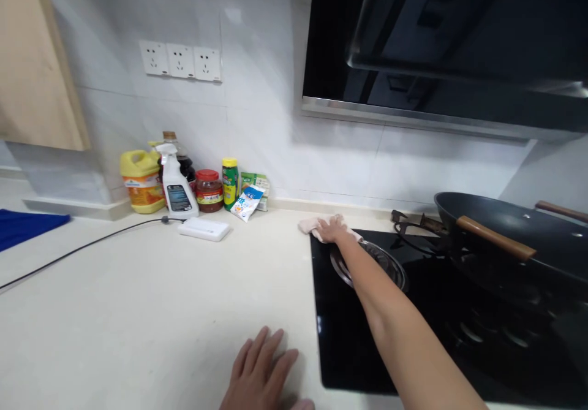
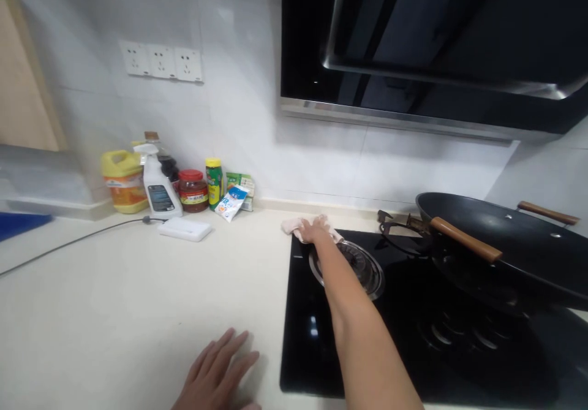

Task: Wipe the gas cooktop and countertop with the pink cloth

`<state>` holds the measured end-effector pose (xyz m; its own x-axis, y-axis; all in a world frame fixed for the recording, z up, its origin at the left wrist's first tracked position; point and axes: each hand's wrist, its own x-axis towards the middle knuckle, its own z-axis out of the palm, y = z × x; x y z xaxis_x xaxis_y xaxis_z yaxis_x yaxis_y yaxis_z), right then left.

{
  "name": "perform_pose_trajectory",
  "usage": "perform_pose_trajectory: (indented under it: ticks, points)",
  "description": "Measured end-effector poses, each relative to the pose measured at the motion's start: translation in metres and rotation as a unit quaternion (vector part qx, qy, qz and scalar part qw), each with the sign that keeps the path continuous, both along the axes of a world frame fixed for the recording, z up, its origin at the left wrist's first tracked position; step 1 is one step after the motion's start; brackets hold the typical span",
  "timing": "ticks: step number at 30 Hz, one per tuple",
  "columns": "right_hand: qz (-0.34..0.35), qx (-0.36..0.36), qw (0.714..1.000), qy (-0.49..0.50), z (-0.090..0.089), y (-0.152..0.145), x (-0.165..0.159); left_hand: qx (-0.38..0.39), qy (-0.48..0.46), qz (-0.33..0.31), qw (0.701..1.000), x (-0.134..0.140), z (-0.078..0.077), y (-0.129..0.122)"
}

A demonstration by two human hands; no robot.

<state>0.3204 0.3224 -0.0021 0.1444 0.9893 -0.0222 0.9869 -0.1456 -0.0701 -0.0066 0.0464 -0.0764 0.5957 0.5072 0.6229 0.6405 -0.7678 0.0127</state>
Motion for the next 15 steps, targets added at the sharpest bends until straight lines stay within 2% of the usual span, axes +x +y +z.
perform_pose_trajectory:
  ticks: [3, 7, 11, 15]
  points:
    - [0.041, -0.014, 0.999, 0.021, 0.0, 0.004, -0.054, -0.026, -0.066, -0.005, 0.997, 0.002, -0.001, -0.008]
    - [0.102, -0.027, 0.994, 0.041, 0.001, -0.007, -0.112, -0.015, -0.144, 0.02, 0.989, 0.009, 0.004, -0.016]
    - [0.142, -0.04, 0.988, 0.054, 0.003, -0.04, -0.135, -0.015, -0.17, 0.063, 0.983, 0.012, 0.009, -0.017]
    - [0.164, -0.039, 0.984, 0.061, 0.002, -0.092, -0.142, -0.057, -0.185, 0.073, 0.978, 0.012, 0.012, -0.015]
